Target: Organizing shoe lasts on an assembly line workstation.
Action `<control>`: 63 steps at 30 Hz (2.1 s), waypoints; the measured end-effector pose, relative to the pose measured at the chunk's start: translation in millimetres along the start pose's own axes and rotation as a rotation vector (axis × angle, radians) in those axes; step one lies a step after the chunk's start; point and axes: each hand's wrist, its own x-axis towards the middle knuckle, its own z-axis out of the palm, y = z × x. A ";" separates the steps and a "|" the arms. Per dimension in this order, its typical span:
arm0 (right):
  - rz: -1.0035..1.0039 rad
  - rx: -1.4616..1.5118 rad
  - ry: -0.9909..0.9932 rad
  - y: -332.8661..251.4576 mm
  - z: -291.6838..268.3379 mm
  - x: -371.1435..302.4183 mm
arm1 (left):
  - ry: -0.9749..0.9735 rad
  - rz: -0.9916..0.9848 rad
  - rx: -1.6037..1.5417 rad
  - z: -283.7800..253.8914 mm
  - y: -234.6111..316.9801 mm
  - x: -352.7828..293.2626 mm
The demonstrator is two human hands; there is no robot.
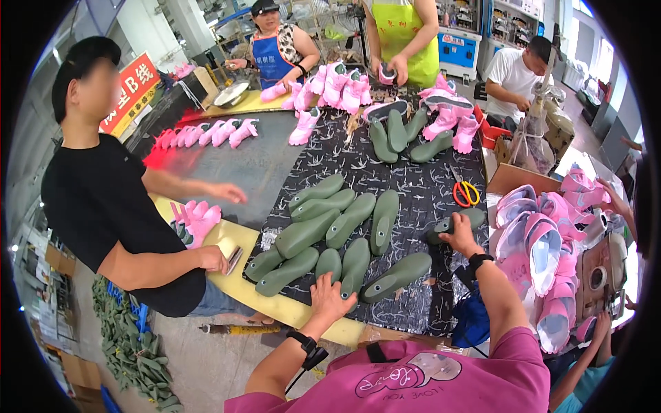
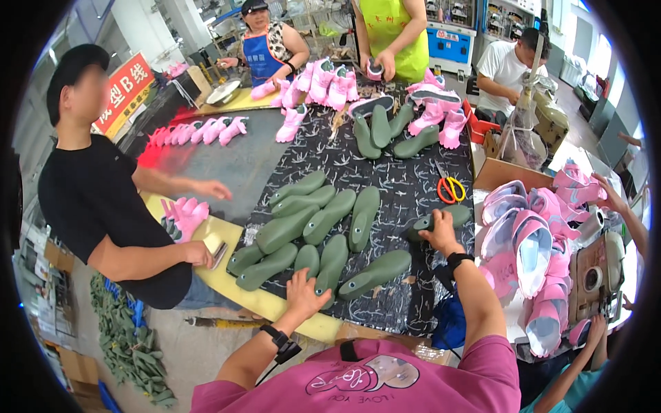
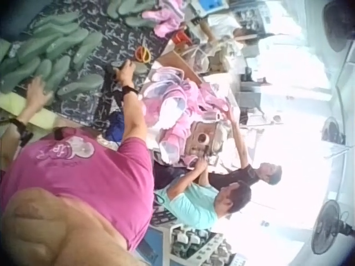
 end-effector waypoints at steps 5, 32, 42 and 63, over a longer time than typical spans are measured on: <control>-0.128 0.003 -0.006 -50.7 30.9 2.9 | -0.045 -0.033 0.018 -1.4 3.9 3.8; -0.340 -0.257 -0.223 -33.4 6.1 -191.6 | 0.016 -0.037 -0.006 1.8 1.8 4.8; -0.348 -0.367 -0.041 -32.1 30.6 -202.1 | -0.002 -0.028 -0.006 7.9 -0.1 4.2; -0.318 -0.306 -0.023 -35.3 29.9 -202.3 | 0.045 0.003 0.007 4.6 1.2 4.1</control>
